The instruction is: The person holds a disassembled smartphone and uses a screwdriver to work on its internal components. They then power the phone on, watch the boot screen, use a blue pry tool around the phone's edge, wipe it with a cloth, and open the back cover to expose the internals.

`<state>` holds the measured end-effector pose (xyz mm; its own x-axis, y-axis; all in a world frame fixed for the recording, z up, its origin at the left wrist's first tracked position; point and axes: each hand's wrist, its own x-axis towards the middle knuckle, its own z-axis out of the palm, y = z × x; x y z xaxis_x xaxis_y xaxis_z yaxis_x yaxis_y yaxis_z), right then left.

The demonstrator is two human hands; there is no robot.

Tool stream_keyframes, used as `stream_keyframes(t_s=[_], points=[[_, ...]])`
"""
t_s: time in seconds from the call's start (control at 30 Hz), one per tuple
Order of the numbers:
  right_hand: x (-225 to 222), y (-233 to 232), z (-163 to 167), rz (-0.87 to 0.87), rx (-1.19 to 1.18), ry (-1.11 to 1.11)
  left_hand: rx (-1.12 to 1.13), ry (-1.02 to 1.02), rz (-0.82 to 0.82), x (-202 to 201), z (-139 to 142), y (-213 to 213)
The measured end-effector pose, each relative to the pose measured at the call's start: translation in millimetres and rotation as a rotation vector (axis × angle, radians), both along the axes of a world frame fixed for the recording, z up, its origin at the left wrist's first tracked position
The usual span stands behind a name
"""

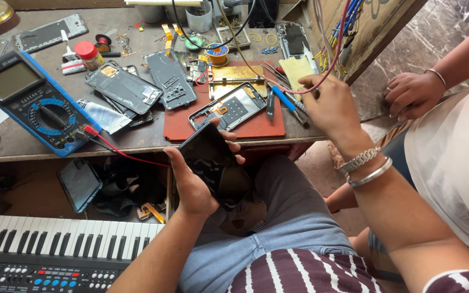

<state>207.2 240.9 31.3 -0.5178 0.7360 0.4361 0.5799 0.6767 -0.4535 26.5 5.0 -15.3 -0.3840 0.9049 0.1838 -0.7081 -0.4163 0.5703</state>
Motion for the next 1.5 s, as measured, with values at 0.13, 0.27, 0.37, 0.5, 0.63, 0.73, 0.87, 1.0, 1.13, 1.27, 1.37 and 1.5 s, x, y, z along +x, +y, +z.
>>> stream_keyframes(t_s=[0.13, 0.27, 0.37, 0.5, 0.63, 0.73, 0.87, 1.0, 1.13, 1.27, 1.37, 1.5], points=[[-3.2, 14.8, 0.7, -0.078, 0.047, -0.196, 0.005, -0.003, 0.003, 0.0, 0.9, 1.4], [-5.5, 18.6, -1.7, -0.029, 0.142, -0.111, 0.018, -0.014, -0.001, -0.5, 1.5, 1.2], [3.1, 16.3, -3.0, -0.057, 0.216, 0.118, 0.022, -0.011, 0.006, -0.1, 1.4, 0.8], [26.1, 6.2, -3.4, 0.204, 0.023, 0.655, 0.015, -0.01, 0.007, 0.2, 0.6, 3.5], [38.3, -30.7, -11.5, 0.33, -0.93, 1.453, 0.022, -0.02, 0.008, 0.6, -2.1, 4.4], [22.7, -77.8, -28.2, 0.431, -0.903, 1.336, 0.026, -0.038, 0.001, 0.4, -3.0, 5.8], [-15.2, -136.0, -47.6, 0.455, -0.613, 0.937, -0.021, -0.14, -0.066, 4.8, -0.8, 1.2], [-36.0, -167.2, -47.5, 0.728, 0.093, 0.11, -0.193, -0.433, -0.153, 3.3, 4.1, -0.3], [-26.7, -184.7, -41.7, 0.826, 0.261, -0.218, -0.034, -0.111, 0.076, -8.5, 3.8, 2.0], [-30.2, -169.8, -30.6, 0.837, 0.36, -0.309, 0.06, -0.128, -0.053, -7.0, -2.7, 5.0], [-50.3, -153.3, -18.8, 0.791, 0.355, -0.274, -0.078, -0.108, -0.059, -0.5, -6.9, 4.5], [-75.5, -141.9, -6.4, 0.743, 0.35, -0.256, -0.26, -0.138, -0.011, 0.3, -8.5, 7.1]])
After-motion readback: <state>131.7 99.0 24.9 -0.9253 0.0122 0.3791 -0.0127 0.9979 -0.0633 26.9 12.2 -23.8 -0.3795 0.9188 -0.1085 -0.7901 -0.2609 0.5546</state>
